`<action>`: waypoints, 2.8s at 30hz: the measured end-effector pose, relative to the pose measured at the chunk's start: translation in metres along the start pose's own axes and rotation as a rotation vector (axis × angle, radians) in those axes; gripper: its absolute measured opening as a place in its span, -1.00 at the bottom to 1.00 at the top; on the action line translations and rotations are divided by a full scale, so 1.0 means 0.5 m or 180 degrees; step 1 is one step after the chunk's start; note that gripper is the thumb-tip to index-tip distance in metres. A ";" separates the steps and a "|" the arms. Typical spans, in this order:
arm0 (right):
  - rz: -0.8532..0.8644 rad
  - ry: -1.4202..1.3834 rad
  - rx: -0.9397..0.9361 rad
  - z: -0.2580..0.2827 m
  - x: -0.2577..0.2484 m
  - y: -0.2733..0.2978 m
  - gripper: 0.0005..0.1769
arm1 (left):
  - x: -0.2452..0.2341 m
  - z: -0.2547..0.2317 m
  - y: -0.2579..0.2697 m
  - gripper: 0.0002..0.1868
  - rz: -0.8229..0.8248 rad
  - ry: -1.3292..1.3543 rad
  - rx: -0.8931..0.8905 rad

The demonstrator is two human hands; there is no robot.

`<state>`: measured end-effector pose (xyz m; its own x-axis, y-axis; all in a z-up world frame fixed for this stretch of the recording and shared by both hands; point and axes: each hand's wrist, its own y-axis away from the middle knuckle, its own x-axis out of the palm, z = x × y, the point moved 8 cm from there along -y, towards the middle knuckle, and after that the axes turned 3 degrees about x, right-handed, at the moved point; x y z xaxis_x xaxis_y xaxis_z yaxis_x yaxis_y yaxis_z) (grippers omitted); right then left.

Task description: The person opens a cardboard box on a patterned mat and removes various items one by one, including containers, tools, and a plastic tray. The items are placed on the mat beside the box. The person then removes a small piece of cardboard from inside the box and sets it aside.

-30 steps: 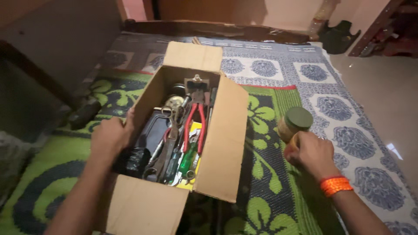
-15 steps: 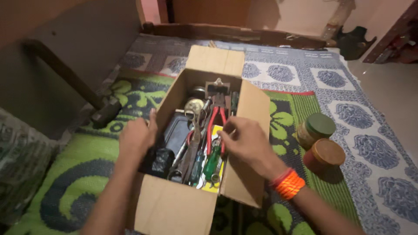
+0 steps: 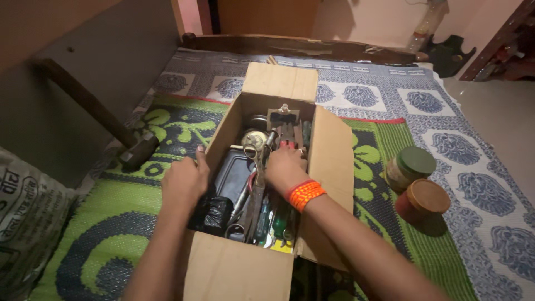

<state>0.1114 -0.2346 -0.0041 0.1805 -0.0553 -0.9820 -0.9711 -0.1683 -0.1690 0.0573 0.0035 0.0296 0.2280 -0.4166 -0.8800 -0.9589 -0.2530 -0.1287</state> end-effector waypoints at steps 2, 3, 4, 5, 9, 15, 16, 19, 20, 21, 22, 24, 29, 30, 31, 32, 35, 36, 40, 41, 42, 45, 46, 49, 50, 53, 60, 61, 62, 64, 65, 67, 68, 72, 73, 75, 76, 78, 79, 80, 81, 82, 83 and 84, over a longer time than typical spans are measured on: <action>0.0197 0.0191 0.0079 0.000 0.000 -0.010 -0.63 | 0.002 0.002 -0.001 -0.21 0.0006 0.0026 -0.0006; 0.0305 0.0287 0.0119 -0.003 -0.005 -0.009 -0.62 | 0.003 0.004 0.000 -0.21 0.0015 0.0018 -0.0013; 0.0406 -0.0110 0.0449 -0.021 -0.016 -0.007 -0.46 | 0.004 0.006 0.001 -0.21 0.0025 0.0009 -0.0019; 0.0487 -0.0497 0.0775 -0.043 -0.031 -0.007 -0.24 | 0.004 0.005 -0.001 -0.20 0.0018 0.0012 -0.0024; 0.0752 -0.1156 0.1081 -0.056 -0.079 0.019 -0.31 | 0.002 0.005 -0.002 -0.21 -0.0018 0.0118 -0.0029; 0.0428 -0.1457 0.1275 -0.052 -0.113 0.027 -0.40 | 0.001 0.003 0.001 -0.22 -0.0030 0.0110 0.0001; 0.0380 -0.1516 0.1324 -0.054 -0.110 0.027 -0.46 | -0.001 0.003 0.003 -0.22 -0.0044 0.0094 0.0006; 0.0292 -0.1588 0.1430 -0.061 -0.101 0.023 -0.58 | -0.004 -0.001 0.005 -0.22 -0.0069 0.0058 0.0009; 0.0324 -0.1551 0.1436 -0.060 -0.096 0.022 -0.60 | -0.004 -0.002 0.006 -0.22 -0.0072 0.0045 0.0009; 0.0355 -0.1513 0.1447 -0.062 -0.093 0.020 -0.61 | -0.006 -0.004 0.006 -0.23 -0.0095 0.0043 0.0009; 0.0194 -0.1545 0.1470 -0.065 -0.098 0.018 -0.64 | -0.007 -0.005 0.005 -0.24 -0.0119 0.0040 0.0010; -0.0123 -0.1617 0.1499 -0.065 -0.108 0.017 -0.68 | -0.008 -0.002 0.005 -0.24 -0.0137 0.0051 0.0003; -0.0019 -0.1962 0.1307 -0.051 -0.075 0.029 -0.41 | 0.001 0.003 0.000 -0.21 -0.0064 0.0046 -0.0024; -0.0124 -0.2100 0.1197 -0.050 -0.072 0.027 -0.36 | 0.003 0.002 -0.005 -0.22 -0.0014 0.0065 -0.0084; -0.0083 -0.2171 0.1328 -0.057 -0.056 0.026 -0.47 | 0.003 0.004 -0.005 -0.22 0.0021 0.0081 -0.0141; -0.0039 -0.2243 0.1457 -0.064 -0.038 0.023 -0.57 | 0.004 0.006 -0.006 -0.22 0.0056 0.0097 -0.0199; -0.0081 -0.2572 0.1600 -0.091 0.006 0.001 -0.69 | 0.003 0.011 -0.005 -0.22 0.0078 0.0103 -0.0319; -0.0142 -0.2697 0.1604 -0.107 0.012 -0.011 -0.70 | -0.001 0.010 -0.010 -0.22 0.0057 0.0082 -0.0287; 0.0013 -0.4546 0.0815 -0.122 0.008 -0.005 -0.81 | 0.010 0.024 -0.004 -0.20 0.0062 0.0103 -0.0291; 0.0300 -0.4930 0.1079 -0.132 0.009 0.004 -0.81 | 0.013 0.027 -0.005 -0.20 0.0057 0.0141 -0.0311; 0.0592 -0.5310 0.1346 -0.137 0.001 0.012 -0.82 | 0.016 0.029 -0.005 -0.20 0.0052 0.0105 -0.0328; 0.1492 -0.6418 0.2179 -0.146 -0.047 0.047 -0.82 | 0.015 0.042 -0.018 -0.18 0.0056 0.0003 -0.0361; 0.1378 -0.6504 0.1816 -0.157 -0.088 0.051 -0.77 | 0.013 0.046 -0.024 -0.16 0.0059 -0.0021 -0.0369; 0.0965 -0.6144 0.1178 -0.216 -0.169 0.085 -0.67 | 0.027 0.050 -0.026 -0.13 0.0022 -0.0096 -0.0208; 0.0787 -0.5680 0.1215 -0.248 -0.184 0.096 -0.69 | 0.028 0.048 -0.030 -0.13 -0.0015 -0.0129 -0.0121; 0.0196 -0.4784 0.1169 -0.338 -0.211 0.132 -0.64 | 0.031 0.062 -0.033 -0.12 0.0102 -0.0220 -0.0277; -0.1198 -0.2088 0.1116 -0.511 -0.150 0.214 -0.55 | 0.027 0.054 -0.037 -0.09 0.0064 -0.0303 -0.0192; -0.1126 -0.1975 0.1142 -0.521 -0.120 0.227 -0.54 | 0.026 0.054 -0.035 -0.09 0.0061 -0.0301 -0.0208; -0.1054 -0.1862 0.1167 -0.531 -0.090 0.243 -0.52 | 0.025 0.052 -0.032 -0.09 0.0057 -0.0300 -0.0223; -0.1088 -0.1442 0.1053 -0.502 -0.022 0.289 -0.48 | 0.017 0.067 -0.016 -0.12 0.0023 -0.0335 -0.0303; -0.1284 -0.1057 0.0898 -0.495 -0.010 0.291 -0.46 | 0.016 0.053 -0.026 -0.13 -0.0026 -0.0299 -0.0310; -0.1142 -0.0698 0.1055 -0.499 0.045 0.286 -0.48 | 0.010 0.044 -0.028 -0.17 0.0014 -0.0360 -0.0341; -0.0804 -0.0721 0.1366 -0.508 0.089 0.283 -0.52 | 0.011 0.042 -0.024 -0.19 0.0039 -0.0395 -0.0358; -0.0304 -0.0766 0.2002 -0.532 0.195 0.297 -0.59 | 0.010 0.026 -0.006 -0.20 -0.0096 -0.0647 -0.0069; -0.0374 -0.0692 0.2032 -0.530 0.201 0.296 -0.60 | 0.010 0.023 -0.007 -0.20 -0.0111 -0.0682 -0.0031; -0.0501 -0.0540 0.2099 -0.524 0.205 0.299 -0.63 | 0.010 0.020 -0.009 -0.20 -0.0146 -0.0735 0.0045; -0.0421 -0.0608 0.2081 -0.521 0.208 0.297 -0.58 | 0.010 0.019 -0.010 -0.21 -0.0166 -0.0755 0.0083; -0.0254 -0.0719 0.2039 -0.518 0.196 0.292 -0.47 | 0.010 0.017 -0.011 -0.22 -0.0214 -0.0765 0.0124; -0.0347 -0.0749 0.1979 -0.517 0.172 0.285 -0.52 | 0.009 0.016 -0.010 -0.22 -0.0256 -0.0757 0.0127; -0.0440 -0.0779 0.1920 -0.516 0.143 0.283 -0.55 | 0.008 0.015 -0.008 -0.22 -0.0298 -0.0749 0.0131; -0.0527 -0.0805 0.1857 -0.510 0.110 0.279 -0.58 | 0.008 0.012 -0.001 -0.23 -0.0325 -0.0680 0.0195; -0.0710 -0.0886 0.1780 -0.501 0.067 0.275 -0.60 | 0.008 0.007 0.008 -0.23 -0.0352 -0.0611 0.0259; -0.0906 -0.1001 0.1727 -0.489 0.020 0.273 -0.62 | -0.004 0.000 0.007 -0.23 -0.0395 -0.0572 0.0353; -0.1103 -0.1116 0.1674 -0.475 -0.030 0.273 -0.64 | -0.011 -0.001 0.015 -0.23 -0.0396 -0.0665 0.0376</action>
<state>0.0133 -0.4906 0.0075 0.5170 0.2495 -0.8188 -0.8295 0.3821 -0.4073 0.0490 0.0032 0.0337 0.3173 -0.1964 -0.9278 -0.9415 -0.1821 -0.2834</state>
